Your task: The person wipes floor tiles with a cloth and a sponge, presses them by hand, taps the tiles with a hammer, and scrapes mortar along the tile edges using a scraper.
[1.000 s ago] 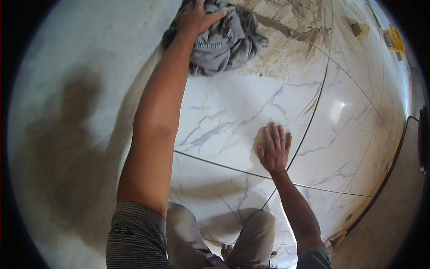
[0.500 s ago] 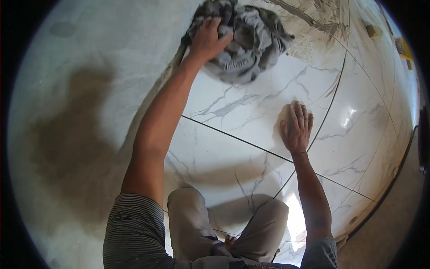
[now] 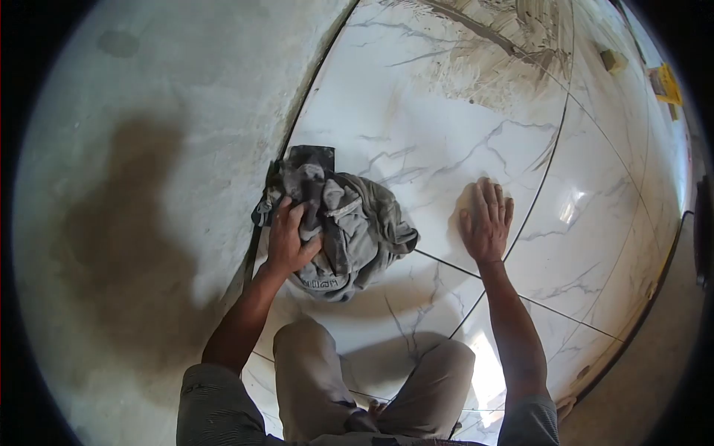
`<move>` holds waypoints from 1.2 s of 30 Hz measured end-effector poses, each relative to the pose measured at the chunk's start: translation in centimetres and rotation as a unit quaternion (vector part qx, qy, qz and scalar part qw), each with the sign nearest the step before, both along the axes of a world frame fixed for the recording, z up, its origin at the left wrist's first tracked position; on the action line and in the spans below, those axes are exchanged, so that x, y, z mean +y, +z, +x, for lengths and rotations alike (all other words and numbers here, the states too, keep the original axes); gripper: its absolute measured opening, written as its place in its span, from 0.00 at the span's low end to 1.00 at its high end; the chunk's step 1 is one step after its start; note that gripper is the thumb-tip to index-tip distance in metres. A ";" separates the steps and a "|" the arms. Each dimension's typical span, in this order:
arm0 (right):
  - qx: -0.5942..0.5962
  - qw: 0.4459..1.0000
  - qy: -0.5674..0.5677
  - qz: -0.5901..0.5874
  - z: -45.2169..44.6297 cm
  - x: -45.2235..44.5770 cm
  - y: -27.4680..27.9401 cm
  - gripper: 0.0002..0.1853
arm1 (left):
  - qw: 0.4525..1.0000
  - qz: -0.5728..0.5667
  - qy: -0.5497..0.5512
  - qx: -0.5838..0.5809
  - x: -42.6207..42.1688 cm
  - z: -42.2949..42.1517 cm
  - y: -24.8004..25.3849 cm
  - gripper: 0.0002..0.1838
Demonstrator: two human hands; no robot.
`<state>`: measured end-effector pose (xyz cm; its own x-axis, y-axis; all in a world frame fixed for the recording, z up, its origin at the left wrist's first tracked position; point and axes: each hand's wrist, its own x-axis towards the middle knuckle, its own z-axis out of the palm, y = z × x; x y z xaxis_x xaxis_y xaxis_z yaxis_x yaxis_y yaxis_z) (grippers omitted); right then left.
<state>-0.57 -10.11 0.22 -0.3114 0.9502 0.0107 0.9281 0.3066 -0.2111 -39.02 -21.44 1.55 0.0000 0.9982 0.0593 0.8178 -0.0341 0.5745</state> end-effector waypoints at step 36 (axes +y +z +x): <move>0.034 0.999 -0.004 -0.001 0.3 0.1 -0.1 0.30 | 0.996 0.048 -0.069 -0.027 6.1 0.1 -2.2 0.33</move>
